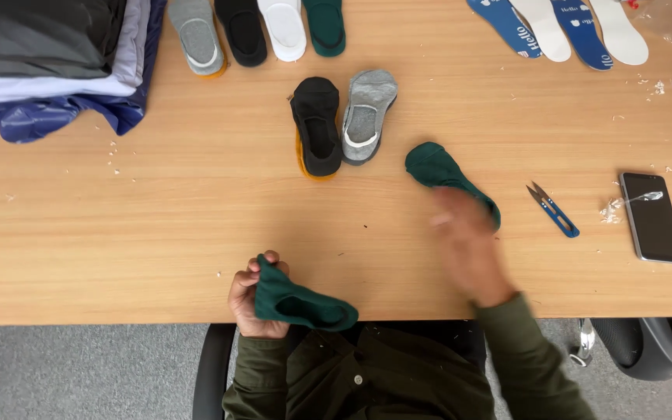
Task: The person assembles a pair of green slip-on shoes by inserting blue insoles into the fabric uppers. They then place the completed shoes on a wooden table alongside other footwear and insoles.
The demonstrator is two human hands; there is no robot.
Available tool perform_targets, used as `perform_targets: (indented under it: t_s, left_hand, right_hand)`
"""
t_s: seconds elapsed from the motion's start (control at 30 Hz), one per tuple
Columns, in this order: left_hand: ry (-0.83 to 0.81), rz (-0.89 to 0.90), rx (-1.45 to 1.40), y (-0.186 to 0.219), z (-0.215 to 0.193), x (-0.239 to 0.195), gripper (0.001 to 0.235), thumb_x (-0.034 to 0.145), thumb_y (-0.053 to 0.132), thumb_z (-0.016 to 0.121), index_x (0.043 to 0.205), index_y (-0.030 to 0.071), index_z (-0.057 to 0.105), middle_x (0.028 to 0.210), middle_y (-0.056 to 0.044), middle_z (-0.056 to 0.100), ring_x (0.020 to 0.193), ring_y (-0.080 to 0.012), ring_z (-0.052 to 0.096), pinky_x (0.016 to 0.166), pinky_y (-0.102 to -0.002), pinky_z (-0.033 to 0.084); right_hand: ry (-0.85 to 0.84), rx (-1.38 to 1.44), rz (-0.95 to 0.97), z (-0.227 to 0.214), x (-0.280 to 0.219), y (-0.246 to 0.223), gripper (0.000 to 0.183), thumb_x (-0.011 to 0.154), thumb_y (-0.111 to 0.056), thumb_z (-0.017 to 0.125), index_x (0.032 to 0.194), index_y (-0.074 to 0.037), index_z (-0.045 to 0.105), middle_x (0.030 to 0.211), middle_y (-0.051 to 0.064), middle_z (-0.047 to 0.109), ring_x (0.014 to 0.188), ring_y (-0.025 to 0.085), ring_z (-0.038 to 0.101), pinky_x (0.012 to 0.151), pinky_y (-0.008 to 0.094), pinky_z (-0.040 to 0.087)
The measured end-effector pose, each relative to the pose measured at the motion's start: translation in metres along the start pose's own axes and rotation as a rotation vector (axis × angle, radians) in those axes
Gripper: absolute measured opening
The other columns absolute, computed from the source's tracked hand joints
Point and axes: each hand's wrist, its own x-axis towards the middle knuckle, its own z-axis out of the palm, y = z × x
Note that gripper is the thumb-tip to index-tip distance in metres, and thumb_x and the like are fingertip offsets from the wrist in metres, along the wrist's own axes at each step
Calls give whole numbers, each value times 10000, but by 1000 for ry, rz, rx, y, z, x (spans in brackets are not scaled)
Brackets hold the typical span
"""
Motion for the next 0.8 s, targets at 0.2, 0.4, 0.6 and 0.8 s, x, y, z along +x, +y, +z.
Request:
perform_targets:
  t_s: [0.2, 0.4, 0.6, 0.8]
  left_hand:
    - [-354, -135, -233, 18, 116, -49, 475, 965, 51, 552, 1429, -37, 607, 1548, -187, 489, 1341, -362, 534, 1071, -561, 535]
    - [-557, -26, -36, 13, 175, -64, 655, 961, 112, 545, 1593, -23, 442, 1740, -146, 237, 1516, -369, 323, 1246, -593, 254]
    - [-397, 45, 112, -4, 177, -59, 462, 1021, 128, 588, 1437, -73, 588, 1577, -248, 471, 1399, -379, 516, 1213, -524, 355]
    - [-79, 213, 1058, -41, 180, -36, 262, 1020, 77, 556, 1221, 6, 709, 1381, -207, 684, 1348, -269, 613, 1157, -348, 466]
  right_hand:
    - [-361, -468, 58, 116, -21, -72, 800, 1031, -575, 416, 1493, 79, 399, 1591, 298, 371, 1518, 464, 276, 1196, 656, 216]
    - [-360, 134, 180, 160, -18, -90, 735, 980, -492, 543, 1463, 52, 437, 1549, 264, 393, 1465, 404, 304, 1227, 555, 221]
    - [-441, 1437, 566, 115, 3, -101, 424, 890, -135, 772, 1272, 6, 652, 1297, 182, 706, 1196, 266, 689, 1097, 408, 536]
    - [-494, 987, 788, 3, -2, -56, 531, 877, -235, 724, 1331, 33, 660, 1277, 142, 730, 1160, 238, 693, 937, 351, 572]
